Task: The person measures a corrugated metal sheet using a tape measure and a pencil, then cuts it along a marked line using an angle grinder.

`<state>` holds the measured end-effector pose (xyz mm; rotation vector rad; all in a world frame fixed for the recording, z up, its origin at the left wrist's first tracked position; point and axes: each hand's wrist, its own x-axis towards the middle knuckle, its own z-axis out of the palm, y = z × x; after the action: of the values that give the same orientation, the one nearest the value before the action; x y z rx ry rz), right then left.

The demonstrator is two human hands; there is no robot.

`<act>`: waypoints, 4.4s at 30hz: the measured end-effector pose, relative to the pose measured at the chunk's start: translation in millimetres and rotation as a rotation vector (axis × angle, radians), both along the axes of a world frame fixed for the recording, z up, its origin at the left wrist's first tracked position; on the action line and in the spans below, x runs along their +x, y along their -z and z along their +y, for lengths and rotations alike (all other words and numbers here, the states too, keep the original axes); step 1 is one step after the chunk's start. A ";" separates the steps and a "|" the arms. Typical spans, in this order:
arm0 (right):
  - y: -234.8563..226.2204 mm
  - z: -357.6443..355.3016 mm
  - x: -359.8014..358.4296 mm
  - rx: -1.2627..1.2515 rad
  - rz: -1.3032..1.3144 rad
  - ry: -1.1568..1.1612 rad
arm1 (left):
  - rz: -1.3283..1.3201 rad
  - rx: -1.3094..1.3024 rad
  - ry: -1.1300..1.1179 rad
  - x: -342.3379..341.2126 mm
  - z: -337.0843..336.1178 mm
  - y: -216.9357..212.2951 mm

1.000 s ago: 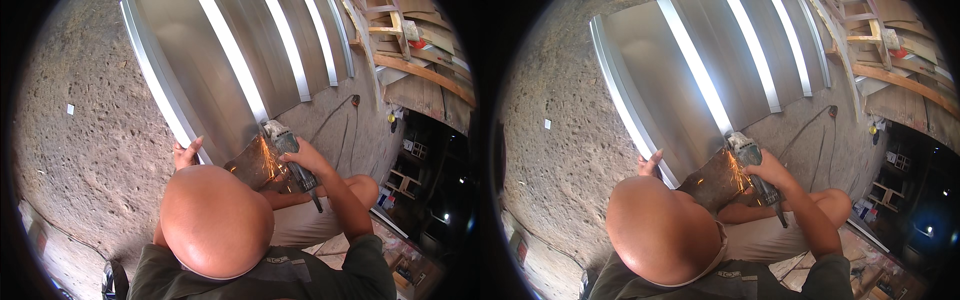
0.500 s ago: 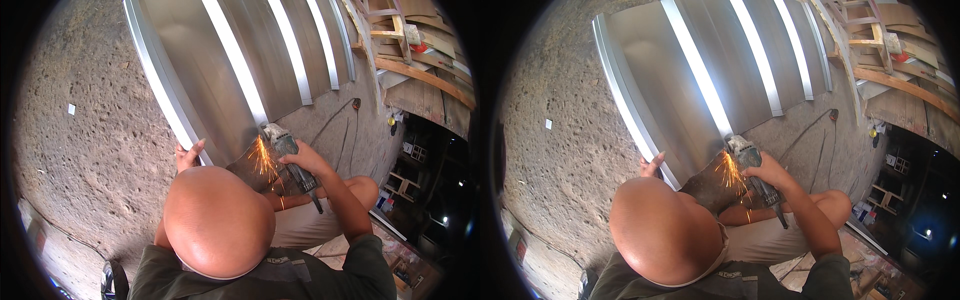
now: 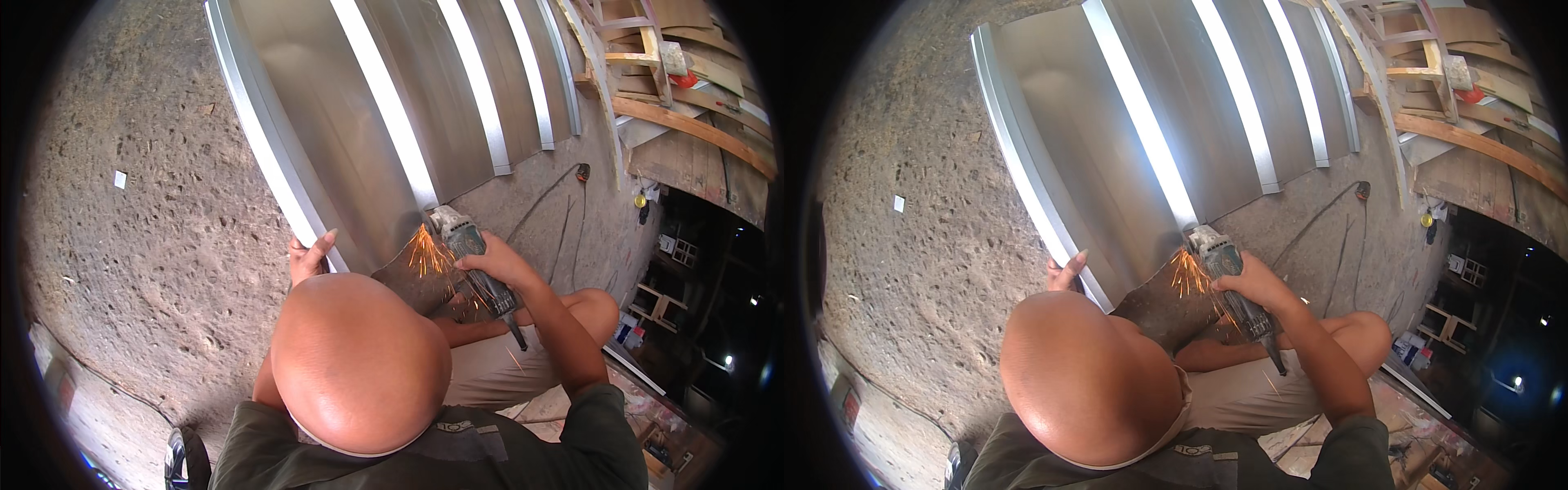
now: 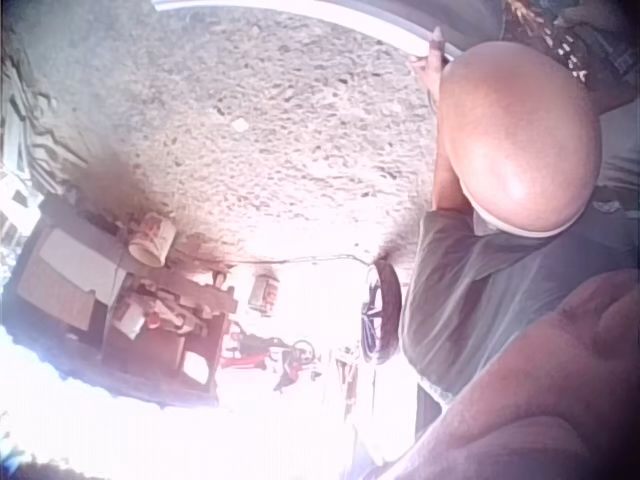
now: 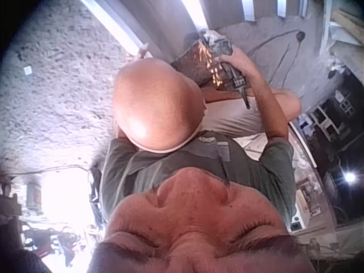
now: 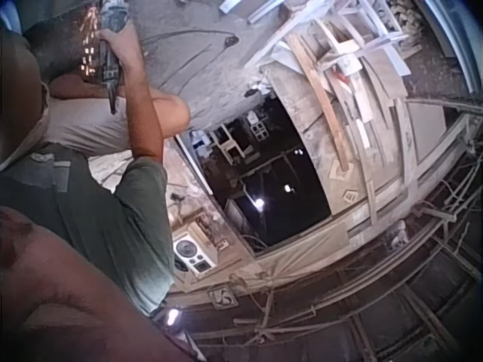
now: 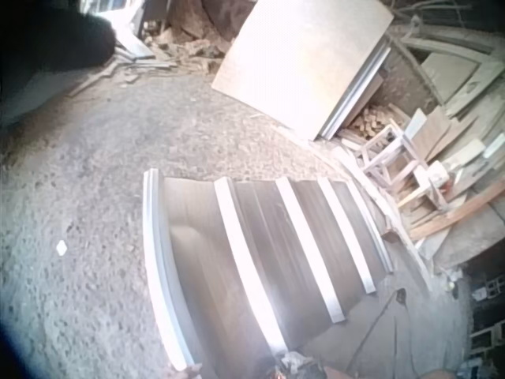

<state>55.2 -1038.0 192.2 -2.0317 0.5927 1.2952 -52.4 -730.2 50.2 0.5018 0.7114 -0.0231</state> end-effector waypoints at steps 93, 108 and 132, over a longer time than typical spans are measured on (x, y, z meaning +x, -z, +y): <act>35.4 -167.3 54.7 -0.291 -0.368 -0.077 | 0.068 -0.059 0.095 -38.7 -12.5 25.7; 40.8 -169.0 55.7 -0.247 -0.354 0.007 | 0.091 -0.061 0.072 -38.0 -12.9 24.4; 38.9 -153.8 66.8 -0.304 -0.361 -0.051 | 0.069 -0.102 0.085 -37.5 -8.9 21.8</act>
<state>122.0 -1191.8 153.3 -2.4691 0.5968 0.8693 -89.9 -739.1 28.4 0.4344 0.7516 -0.1565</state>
